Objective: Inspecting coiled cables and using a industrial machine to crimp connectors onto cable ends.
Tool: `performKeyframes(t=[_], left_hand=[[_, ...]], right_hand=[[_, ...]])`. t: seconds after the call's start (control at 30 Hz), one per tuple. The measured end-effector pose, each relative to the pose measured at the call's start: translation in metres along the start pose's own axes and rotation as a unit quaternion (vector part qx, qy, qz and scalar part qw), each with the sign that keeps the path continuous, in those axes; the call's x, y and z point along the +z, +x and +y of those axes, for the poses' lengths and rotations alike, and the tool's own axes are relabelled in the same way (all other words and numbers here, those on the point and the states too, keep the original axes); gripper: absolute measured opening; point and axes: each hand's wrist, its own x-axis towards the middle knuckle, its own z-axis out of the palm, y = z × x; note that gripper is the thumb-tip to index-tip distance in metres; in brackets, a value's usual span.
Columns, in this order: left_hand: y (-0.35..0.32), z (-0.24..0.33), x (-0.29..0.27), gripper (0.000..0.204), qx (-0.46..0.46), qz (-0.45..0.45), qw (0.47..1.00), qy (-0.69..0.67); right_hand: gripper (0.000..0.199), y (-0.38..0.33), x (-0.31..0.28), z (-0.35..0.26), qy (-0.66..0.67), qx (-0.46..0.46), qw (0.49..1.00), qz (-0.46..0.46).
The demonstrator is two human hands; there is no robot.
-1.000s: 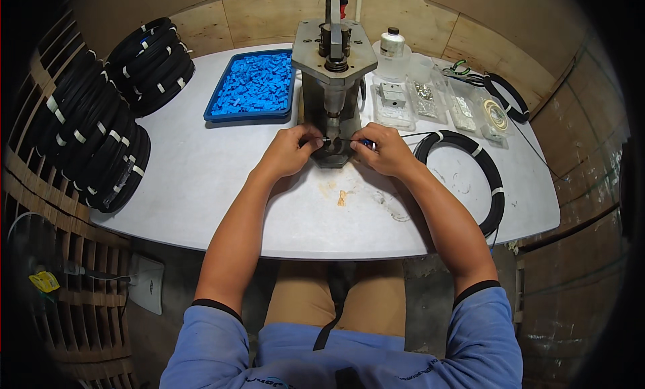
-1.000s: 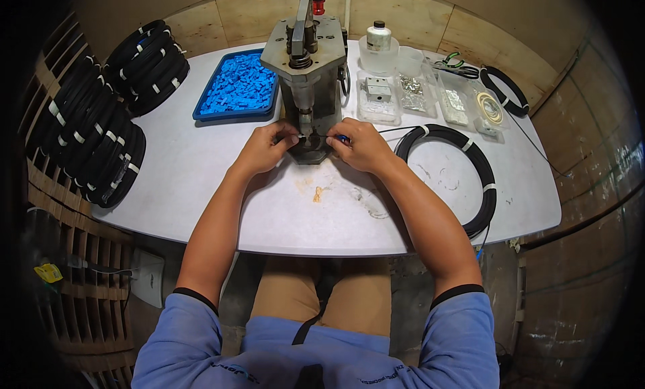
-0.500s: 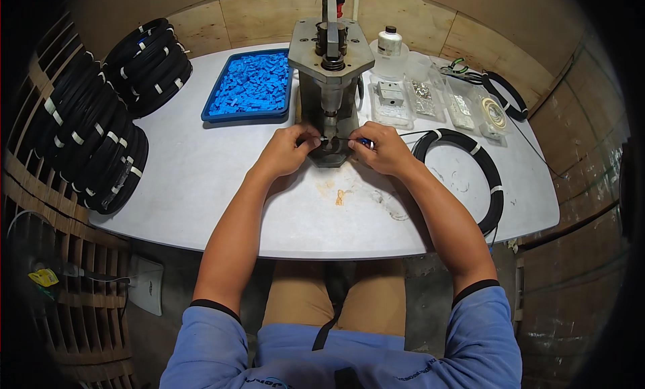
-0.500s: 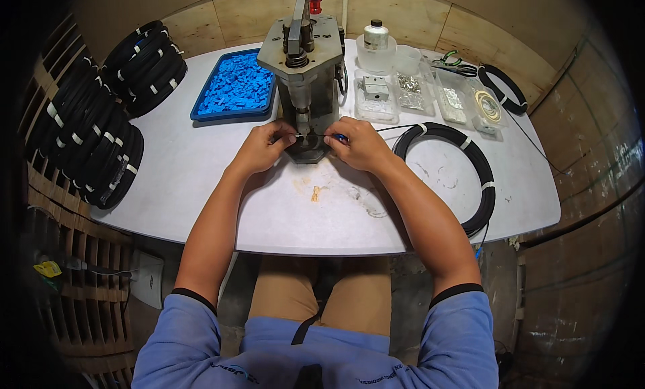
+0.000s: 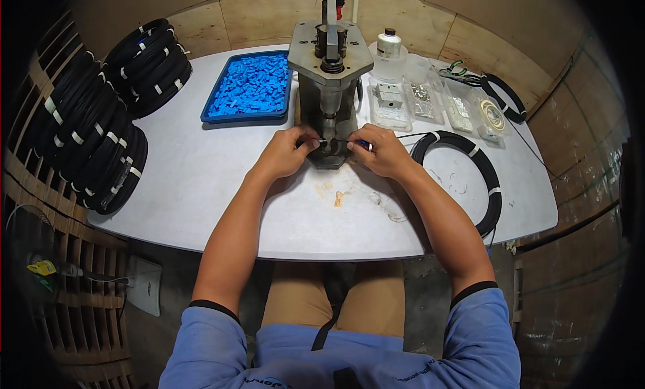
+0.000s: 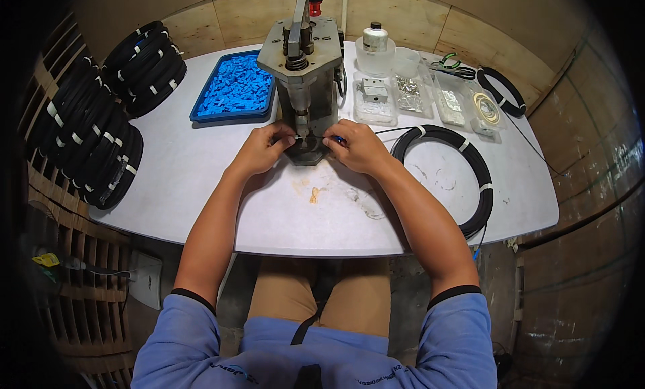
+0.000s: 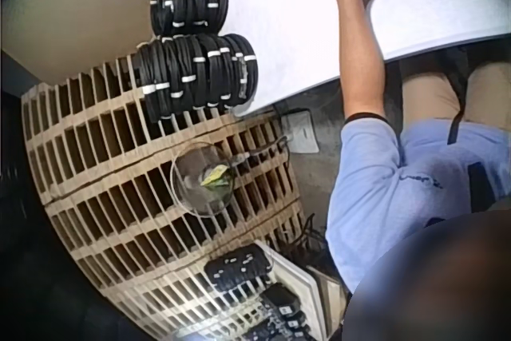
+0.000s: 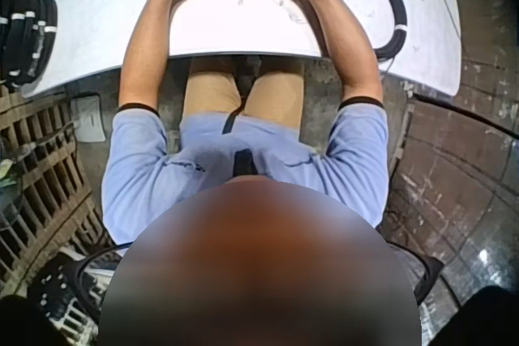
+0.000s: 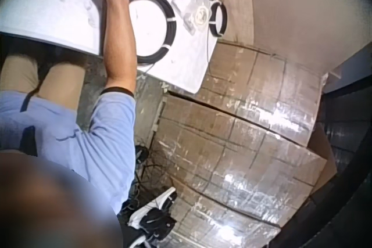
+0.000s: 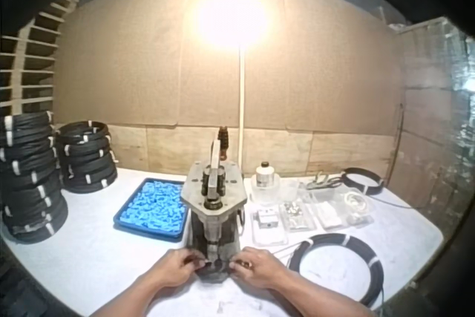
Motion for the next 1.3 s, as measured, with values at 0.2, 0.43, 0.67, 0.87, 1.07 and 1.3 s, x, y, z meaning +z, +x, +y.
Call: performKeyframes(t=[0.2, 0.43, 0.67, 0.87, 1.07, 1.3], left_hand=[[-0.0011, 0.0022, -0.0011, 0.020, -0.002, 0.004, 1.000, 0.011], [-0.0002, -0.0001, -0.0006, 0.019, -0.002, 0.001, 1.000, -0.001], [-0.0003, 0.0000, -0.0001, 0.019, 0.001, 0.001, 1.000, -0.005], [-0.0004, -0.0003, -0.0003, 0.019, 0.005, 0.004, 1.000, 0.001], [-0.0011, 0.0016, -0.0002, 0.019, 0.015, 0.006, 1.000, -0.001], [-0.0009, -0.0001, 0.0004, 0.019, 0.012, 0.010, 1.000, 0.001]], right_hand=[[0.014, 0.0004, -0.0011, -0.0012, -0.002, 0.000, 1.000, -0.003], [0.012, 0.0006, -0.0006, -0.0011, -0.002, -0.011, 1.000, 0.008], [0.012, 0.0011, -0.0017, -0.0032, -0.007, -0.010, 1.000, 0.004], [0.013, 0.0008, 0.0000, -0.0018, 0.011, -0.007, 1.000, 0.007], [0.012, 0.0004, 0.0005, 0.0003, 0.001, -0.016, 1.000, 0.010], [0.012, 0.0005, 0.0008, -0.0004, -0.001, -0.017, 1.000, 0.010]])
